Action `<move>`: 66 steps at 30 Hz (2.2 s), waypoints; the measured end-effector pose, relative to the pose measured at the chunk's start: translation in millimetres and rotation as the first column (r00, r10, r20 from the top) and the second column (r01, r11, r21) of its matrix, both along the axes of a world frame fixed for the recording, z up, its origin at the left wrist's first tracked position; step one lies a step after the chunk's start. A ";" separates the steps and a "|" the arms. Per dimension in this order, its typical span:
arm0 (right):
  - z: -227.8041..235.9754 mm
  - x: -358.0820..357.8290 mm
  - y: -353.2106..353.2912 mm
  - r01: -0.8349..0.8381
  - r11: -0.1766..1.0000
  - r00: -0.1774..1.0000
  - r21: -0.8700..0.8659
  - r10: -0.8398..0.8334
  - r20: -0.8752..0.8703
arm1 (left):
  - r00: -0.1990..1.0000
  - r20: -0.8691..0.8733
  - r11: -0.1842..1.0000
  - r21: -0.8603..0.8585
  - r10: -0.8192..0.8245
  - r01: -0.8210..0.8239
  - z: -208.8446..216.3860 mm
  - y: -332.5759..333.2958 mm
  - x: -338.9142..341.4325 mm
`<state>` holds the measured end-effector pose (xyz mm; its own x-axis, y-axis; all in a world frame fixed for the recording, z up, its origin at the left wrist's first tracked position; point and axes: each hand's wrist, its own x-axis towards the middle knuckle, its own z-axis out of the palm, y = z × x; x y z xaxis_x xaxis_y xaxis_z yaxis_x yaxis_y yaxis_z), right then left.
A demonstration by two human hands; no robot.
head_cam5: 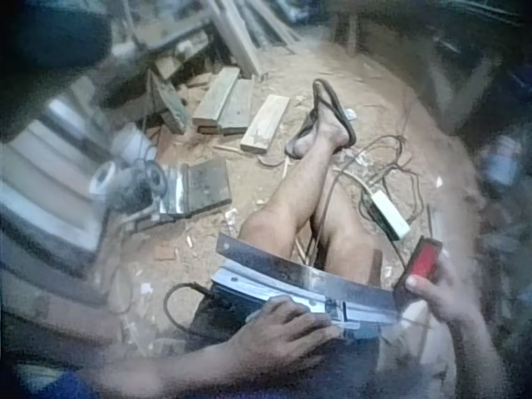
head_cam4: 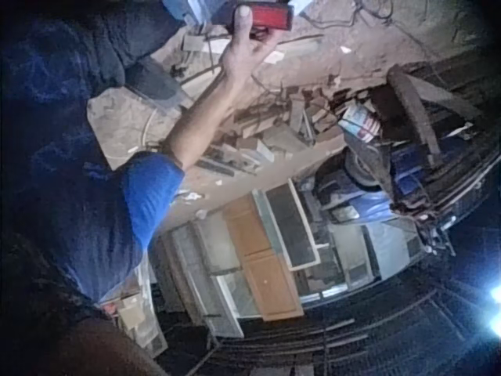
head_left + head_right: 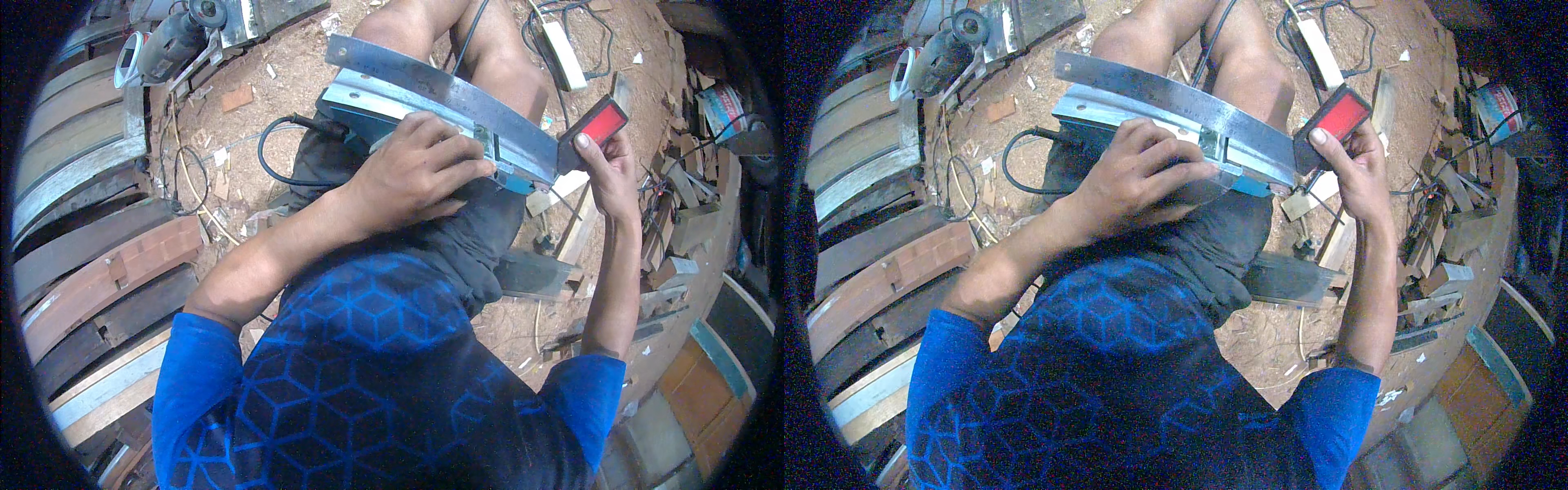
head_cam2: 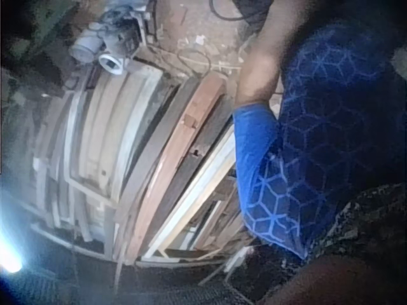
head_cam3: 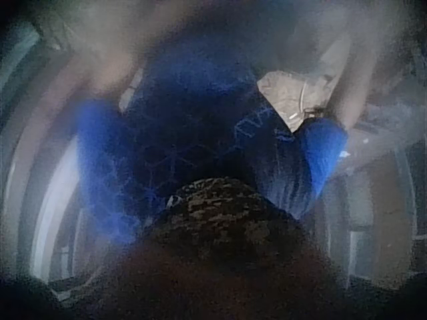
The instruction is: The person sits on the floor and assembles a metal device on their lap. They use a screwdriver to tighten screws on the metal casing and a red sanding block to smooth the edges of the metal plate.
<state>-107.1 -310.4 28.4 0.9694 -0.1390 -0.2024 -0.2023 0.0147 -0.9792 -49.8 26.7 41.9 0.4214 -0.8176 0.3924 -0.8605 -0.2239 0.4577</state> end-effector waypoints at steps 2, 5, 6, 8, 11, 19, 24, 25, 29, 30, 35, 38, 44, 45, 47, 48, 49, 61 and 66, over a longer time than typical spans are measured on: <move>1.7 0.9 -0.7 -0.044 0.999 0.999 -0.008 0.044 -0.024 | 1.000 -0.003 1.000 -0.015 0.008 -0.008 -0.2 0.7 0.0; 1.9 -2.1 -3.1 -0.082 0.995 0.995 -0.049 0.079 -0.052 | 1.000 -0.015 1.000 0.001 -0.008 0.008 0.5 0.4 1.2; 1.4 -2.4 -3.3 -0.093 0.994 0.994 -0.065 0.089 -0.058 | 1.000 -0.017 1.000 -0.002 -0.009 0.009 1.1 0.7 1.4; 2.8 -1.5 -0.7 -0.092 0.993 0.995 -0.074 0.088 -0.051 | 1.000 -0.021 1.000 -0.007 -0.011 0.010 1.5 1.2 1.5; 6.1 0.4 1.5 -0.096 0.993 0.994 -0.069 0.092 -0.054 | 1.000 -0.027 1.000 -0.009 -0.002 0.001 0.2 2.3 1.0; 5.8 -0.1 0.9 -0.108 0.993 0.993 -0.056 0.105 -0.052 | 1.000 -0.028 1.000 -0.014 -0.008 0.008 0.7 2.0 2.7; 6.7 -0.9 0.7 -0.113 0.992 0.993 -0.053 0.110 -0.045 | 0.999 -0.033 0.999 -0.035 -0.012 0.011 4.2 1.0 3.1; 7.0 -0.8 1.2 -0.111 0.992 0.993 -0.054 0.109 -0.041 | 0.999 -0.032 0.999 -0.036 -0.009 0.008 4.5 0.8 3.0; 6.6 -0.4 0.4 -0.113 0.991 0.993 -0.077 0.109 -0.053 | 0.999 -0.032 0.999 -0.039 -0.003 0.002 4.9 0.4 2.7; 6.3 -0.4 -0.4 -0.116 0.989 0.992 -0.087 0.111 -0.062 | 0.999 -0.033 0.999 -0.036 -0.004 0.002 4.7 0.4 2.9; 4.9 -1.9 -1.3 -0.105 0.992 0.992 -0.065 0.100 -0.075 | 0.999 -0.036 0.999 -0.033 -0.006 0.005 4.5 0.4 3.1; 4.7 -2.2 -0.8 -0.105 0.993 0.992 -0.062 0.100 -0.078 | 0.999 -0.043 0.999 -0.032 -0.004 0.003 2.0 0.7 2.3; 9.2 -5.4 3.4 -0.095 0.987 0.990 -0.127 0.080 -0.115 | 1.000 -0.022 1.000 -0.028 0.003 -0.003 0.7 0.7 -0.5; 9.6 -4.7 2.7 -0.097 0.985 0.990 -0.141 0.080 -0.120 | 1.000 -0.014 1.000 -0.030 0.008 -0.009 -1.0 1.2 -0.5; 6.4 -3.4 0.6 -0.101 0.988 0.993 -0.117 0.093 -0.077 | 1.000 0.003 0.999 -0.034 0.020 -0.020 -3.5 2.4 -1.4; 3.6 -2.4 -0.8 -0.104 0.989 0.993 -0.106 0.098 -0.057 | 1.000 0.005 0.999 -0.030 0.020 -0.020 -2.2 1.4 -0.9; 0.4 -0.1 -3.0 -0.058 0.996 0.998 -0.066 0.057 -0.027 | 1.000 0.007 0.999 -0.025 0.021 -0.021 -0.5 0.0 -0.6; -31.7 22.1 -19.5 0.022 0.999 0.994 -0.028 -0.025 -0.106 | 1.000 -0.012 0.999 0.041 0.006 -0.005 0.6 -1.6 -1.8; -31.3 29.6 -11.9 0.007 0.993 0.994 -0.117 -0.020 -0.103 | 1.000 0.007 1.000 0.029 0.008 -0.008 5.0 -1.8 -0.9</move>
